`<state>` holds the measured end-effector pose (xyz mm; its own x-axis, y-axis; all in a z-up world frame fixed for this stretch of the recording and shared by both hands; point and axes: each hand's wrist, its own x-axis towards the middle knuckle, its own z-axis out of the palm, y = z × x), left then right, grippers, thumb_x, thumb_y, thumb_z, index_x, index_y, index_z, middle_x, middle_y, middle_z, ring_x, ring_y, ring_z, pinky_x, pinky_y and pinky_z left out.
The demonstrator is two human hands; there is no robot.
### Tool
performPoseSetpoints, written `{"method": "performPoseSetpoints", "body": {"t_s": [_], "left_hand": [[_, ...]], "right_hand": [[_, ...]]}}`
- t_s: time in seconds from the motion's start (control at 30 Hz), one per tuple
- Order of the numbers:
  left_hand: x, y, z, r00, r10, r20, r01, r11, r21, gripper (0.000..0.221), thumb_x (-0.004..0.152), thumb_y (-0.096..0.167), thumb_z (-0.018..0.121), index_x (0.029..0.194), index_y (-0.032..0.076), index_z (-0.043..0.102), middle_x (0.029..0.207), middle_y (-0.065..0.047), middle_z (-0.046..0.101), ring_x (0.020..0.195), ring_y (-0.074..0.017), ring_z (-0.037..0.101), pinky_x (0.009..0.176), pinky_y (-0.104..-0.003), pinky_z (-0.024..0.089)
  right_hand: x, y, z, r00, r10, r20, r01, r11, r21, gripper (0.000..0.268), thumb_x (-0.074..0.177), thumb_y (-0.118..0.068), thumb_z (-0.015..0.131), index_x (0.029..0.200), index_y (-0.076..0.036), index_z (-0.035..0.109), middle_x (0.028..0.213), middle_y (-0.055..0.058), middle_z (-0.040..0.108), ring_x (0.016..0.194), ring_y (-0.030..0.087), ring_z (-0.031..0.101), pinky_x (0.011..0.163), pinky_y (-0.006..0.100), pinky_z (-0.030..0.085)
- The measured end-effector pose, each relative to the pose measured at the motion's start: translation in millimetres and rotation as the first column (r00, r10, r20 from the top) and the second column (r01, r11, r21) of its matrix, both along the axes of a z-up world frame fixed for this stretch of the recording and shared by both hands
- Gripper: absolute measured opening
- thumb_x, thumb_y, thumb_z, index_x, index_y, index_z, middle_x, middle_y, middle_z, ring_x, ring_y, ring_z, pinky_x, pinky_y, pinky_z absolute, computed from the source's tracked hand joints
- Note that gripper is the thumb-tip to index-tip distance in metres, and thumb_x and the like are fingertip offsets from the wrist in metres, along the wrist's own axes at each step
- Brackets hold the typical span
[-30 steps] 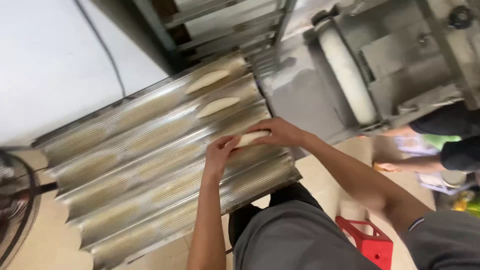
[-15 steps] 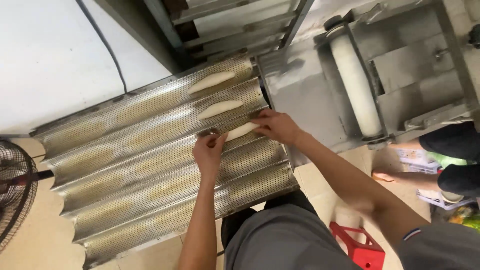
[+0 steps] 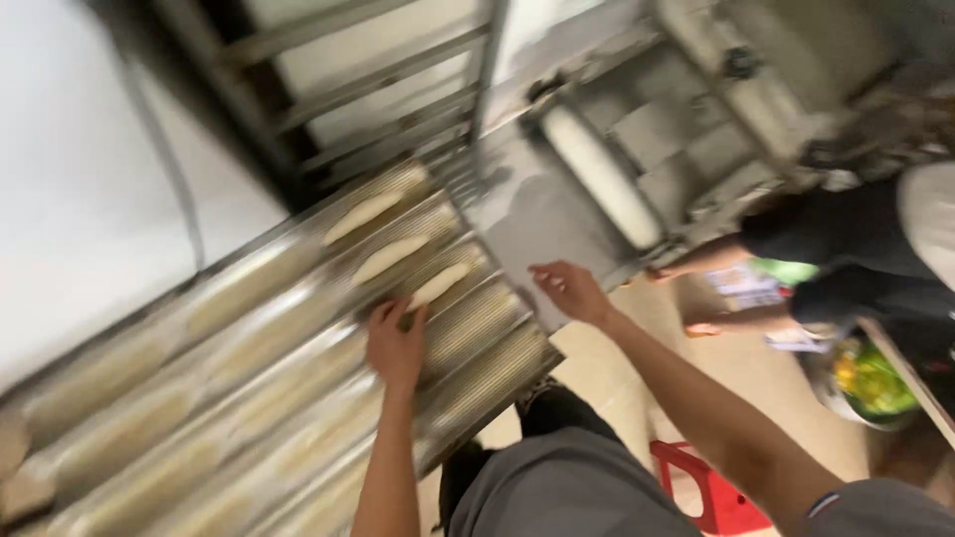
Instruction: Shape dough balls into loaves using a machine and arrange them on baking trays.
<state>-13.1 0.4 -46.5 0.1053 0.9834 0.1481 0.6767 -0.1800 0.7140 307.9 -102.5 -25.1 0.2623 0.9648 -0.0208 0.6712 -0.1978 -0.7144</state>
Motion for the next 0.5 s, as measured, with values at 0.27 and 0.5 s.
{"method": "performPoseSetpoints", "body": {"t_s": [0.27,0.5], "left_hand": [[6,5,16,0.989,0.135,0.055,-0.129,0.987,-0.099,0.043,0.098,0.051,0.067,0.114,0.013,0.079,0.111,-0.011,0.073,0.094,-0.0322,0.068,0.079,-0.047,0.054],[22,30,6,0.878,0.473,0.077,-0.431,0.850,-0.304,0.074,0.117,0.054,0.033,0.085,0.005,0.078,0.081,-0.015,0.074,0.077,-0.0366,0.069,0.076,-0.051,0.053]], "right_hand": [[53,-31,-14,0.993,-0.076,-0.091,0.051,0.968,-0.245,0.036,0.100,-0.032,0.061,0.132,-0.017,0.070,0.116,0.011,0.075,0.101,0.025,0.076,0.086,0.040,0.061],[102,2,-73,0.961,0.023,-0.276,-0.112,0.944,-0.311,0.039,0.100,-0.034,0.061,0.134,-0.017,0.068,0.121,0.009,0.076,0.105,0.025,0.075,0.091,0.037,0.059]]}}
